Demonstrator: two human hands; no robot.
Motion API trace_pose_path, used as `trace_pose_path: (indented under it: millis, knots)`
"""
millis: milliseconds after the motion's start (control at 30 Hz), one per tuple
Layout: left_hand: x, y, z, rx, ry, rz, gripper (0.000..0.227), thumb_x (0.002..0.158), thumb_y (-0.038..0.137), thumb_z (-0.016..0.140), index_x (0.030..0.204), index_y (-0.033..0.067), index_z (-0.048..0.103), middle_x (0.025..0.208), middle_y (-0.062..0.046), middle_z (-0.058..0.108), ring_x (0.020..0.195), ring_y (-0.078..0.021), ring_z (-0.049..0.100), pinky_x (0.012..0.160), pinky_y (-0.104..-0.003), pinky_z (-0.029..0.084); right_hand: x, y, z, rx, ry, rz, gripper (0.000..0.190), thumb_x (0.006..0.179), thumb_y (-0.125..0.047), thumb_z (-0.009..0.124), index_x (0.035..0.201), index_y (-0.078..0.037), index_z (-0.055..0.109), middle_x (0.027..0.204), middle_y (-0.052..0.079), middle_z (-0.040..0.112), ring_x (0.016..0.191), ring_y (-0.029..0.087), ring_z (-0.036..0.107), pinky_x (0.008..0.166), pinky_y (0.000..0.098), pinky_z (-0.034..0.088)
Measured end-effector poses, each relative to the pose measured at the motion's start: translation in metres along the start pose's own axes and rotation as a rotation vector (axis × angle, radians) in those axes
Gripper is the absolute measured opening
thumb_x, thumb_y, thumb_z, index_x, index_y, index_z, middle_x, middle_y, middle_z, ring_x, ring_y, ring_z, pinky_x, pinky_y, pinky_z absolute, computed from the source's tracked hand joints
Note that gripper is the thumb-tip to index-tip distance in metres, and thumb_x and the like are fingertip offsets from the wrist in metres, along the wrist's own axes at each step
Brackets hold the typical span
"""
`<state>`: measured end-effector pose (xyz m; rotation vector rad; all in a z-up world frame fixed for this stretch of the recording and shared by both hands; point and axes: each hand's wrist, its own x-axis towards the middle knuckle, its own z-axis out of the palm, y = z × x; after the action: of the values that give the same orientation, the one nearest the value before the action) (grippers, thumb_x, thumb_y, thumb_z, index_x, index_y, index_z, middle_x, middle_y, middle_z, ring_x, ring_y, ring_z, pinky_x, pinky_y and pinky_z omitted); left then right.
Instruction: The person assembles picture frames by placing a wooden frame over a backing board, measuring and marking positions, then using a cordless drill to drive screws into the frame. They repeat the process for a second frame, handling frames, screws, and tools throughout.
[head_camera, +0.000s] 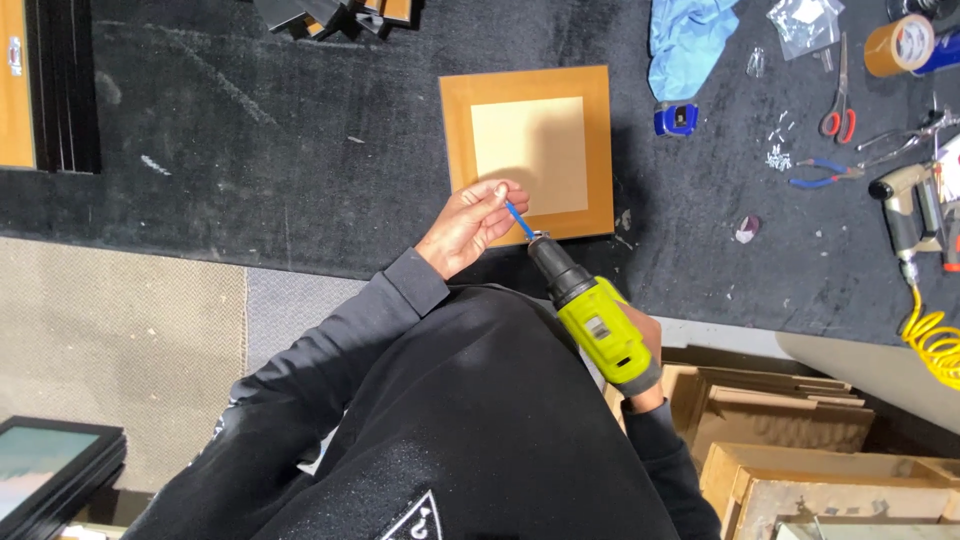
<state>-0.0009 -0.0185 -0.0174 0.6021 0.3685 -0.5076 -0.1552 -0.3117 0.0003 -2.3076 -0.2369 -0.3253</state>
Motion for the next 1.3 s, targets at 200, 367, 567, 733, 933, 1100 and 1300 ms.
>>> trace_pose_path:
  millis: [200,367,567,733,933,1100,1300]
  knots:
    - [0.020,-0.014,0.005,0.153,-0.090,0.092,0.009,0.100,0.017,0.069,0.099,0.0124,0.062,0.082,0.012,0.057,0.068,0.0018,0.058,0.054,-0.006,0.049,-0.010,-0.005,-0.011,-0.017,0.022,0.046,0.031,0.074,-0.017,0.094,0.099,-0.005,0.080,0.095,0.016,0.078,0.089,0.034,0.075,0.077,0.0418,0.061]
    - [0.029,-0.017,0.013,0.340,-0.104,0.164,0.004,0.098,0.013,0.070,0.099,0.0110,0.067,0.081,0.010,0.060,0.069,0.0023,0.052,0.057,-0.010,0.046,-0.016,-0.004,-0.021,-0.028,0.021,0.079,0.032,0.074,-0.016,0.094,0.100,-0.005,0.080,0.097,0.016,0.079,0.091,0.033,0.075,0.078,0.0416,0.061]
    - [0.062,-0.019,-0.003,0.931,-0.225,0.465,0.008,0.094,0.014,0.077,0.101,0.0156,0.079,0.081,0.004,0.062,0.076,-0.0034,0.048,0.065,-0.021,0.046,-0.018,0.011,-0.024,-0.103,-0.035,0.272,0.044,0.080,-0.024,0.092,0.113,0.000,0.075,0.107,0.021,0.075,0.102,0.040,0.072,0.087,0.0517,0.059]
    - [0.081,-0.031,-0.020,1.221,-0.439,0.428,0.031,0.094,0.004,0.054,0.112,0.0122,0.078,0.088,-0.009,0.055,0.086,-0.0246,0.051,0.085,-0.041,0.048,0.058,-0.059,-0.039,-0.206,-0.171,0.447,0.033,0.085,-0.006,0.082,0.111,0.011,0.070,0.102,0.034,0.071,0.098,0.055,0.067,0.077,0.0647,0.055]
    - [0.121,-0.089,-0.067,1.571,-0.672,0.263,0.050,0.078,-0.002,0.043,0.111,0.0154,0.076,0.090,-0.011,0.057,0.091,-0.0289,0.042,0.095,-0.043,0.043,0.102,-0.053,-0.035,-0.469,-0.470,0.704,0.042,0.082,-0.031,0.086,0.105,0.002,0.076,0.095,0.028,0.074,0.093,0.049,0.071,0.065,0.0587,0.057]
    - [0.139,-0.119,-0.096,1.714,-0.675,0.233,0.060,0.082,-0.002,0.039,0.124,0.0247,0.072,0.092,-0.008,0.044,0.094,-0.0247,0.037,0.095,-0.044,0.041,0.137,-0.066,-0.022,-0.577,-0.654,0.935,0.071,0.075,-0.055,0.081,0.120,0.000,0.072,0.110,0.028,0.073,0.106,0.049,0.068,0.081,0.0606,0.057]
    - [0.130,-0.112,-0.086,1.719,-0.639,0.155,0.062,0.087,-0.004,0.042,0.139,0.0208,0.066,0.094,-0.007,0.042,0.097,-0.0233,0.034,0.104,-0.049,0.036,0.144,-0.065,-0.009,-0.671,-0.705,1.007,0.072,0.071,-0.058,0.080,0.121,-0.006,0.073,0.113,0.021,0.075,0.109,0.044,0.070,0.088,0.0547,0.057]
